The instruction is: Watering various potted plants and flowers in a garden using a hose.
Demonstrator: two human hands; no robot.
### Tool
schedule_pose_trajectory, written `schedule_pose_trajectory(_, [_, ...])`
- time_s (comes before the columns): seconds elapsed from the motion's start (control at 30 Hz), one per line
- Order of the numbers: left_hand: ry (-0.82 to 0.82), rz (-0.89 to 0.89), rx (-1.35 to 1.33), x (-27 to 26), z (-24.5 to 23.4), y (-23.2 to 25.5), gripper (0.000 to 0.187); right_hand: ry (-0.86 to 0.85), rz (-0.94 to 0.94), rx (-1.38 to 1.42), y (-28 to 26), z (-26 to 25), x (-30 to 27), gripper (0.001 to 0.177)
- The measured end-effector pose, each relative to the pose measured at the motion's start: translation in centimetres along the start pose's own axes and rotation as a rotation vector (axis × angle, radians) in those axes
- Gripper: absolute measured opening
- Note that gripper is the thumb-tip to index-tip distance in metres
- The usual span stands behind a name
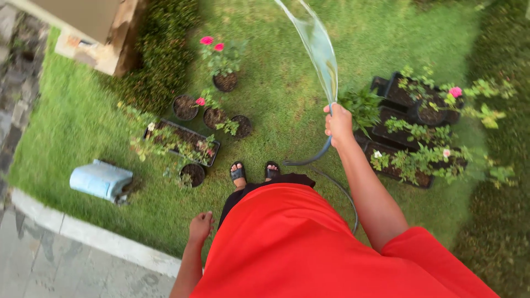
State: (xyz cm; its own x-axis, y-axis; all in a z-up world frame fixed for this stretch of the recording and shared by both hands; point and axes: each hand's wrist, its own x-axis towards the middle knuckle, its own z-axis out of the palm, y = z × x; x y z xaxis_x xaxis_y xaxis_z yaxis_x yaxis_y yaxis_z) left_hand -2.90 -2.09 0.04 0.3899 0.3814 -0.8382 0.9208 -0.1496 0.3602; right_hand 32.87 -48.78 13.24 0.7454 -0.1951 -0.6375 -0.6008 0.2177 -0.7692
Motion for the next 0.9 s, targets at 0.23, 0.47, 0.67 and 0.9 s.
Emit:
schedule_pose_trajectory(0.23, [-0.024, 0.008, 0.038, 1.0, -0.7, -0.6, 0.04, 0.087, -0.045, 0.131, -1.4, -2.2, 0.5, 0.023])
schedule_pose_trajectory(0.47, [-0.01, 0.085, 0.206, 3.3, -1.1, 0.2, 0.042, 0.212, -0.023, 0.263, -1.3, -5.9, -0.1, 0.022])
schedule_pose_trajectory(0.67, [-0.047, 0.09, 0.266, 4.5, -1.8, 2.7, 0.041, 0.331, -0.07, 0.44, -0.3, -11.1, -0.1, 0.022])
schedule_pose_trajectory(0.9, [-0.071, 0.043, 0.241, 4.6, -1.8, 5.6, 0.038, 0.465, -0.133, 0.542, -1.9, -17.6, -1.0, 0.019])
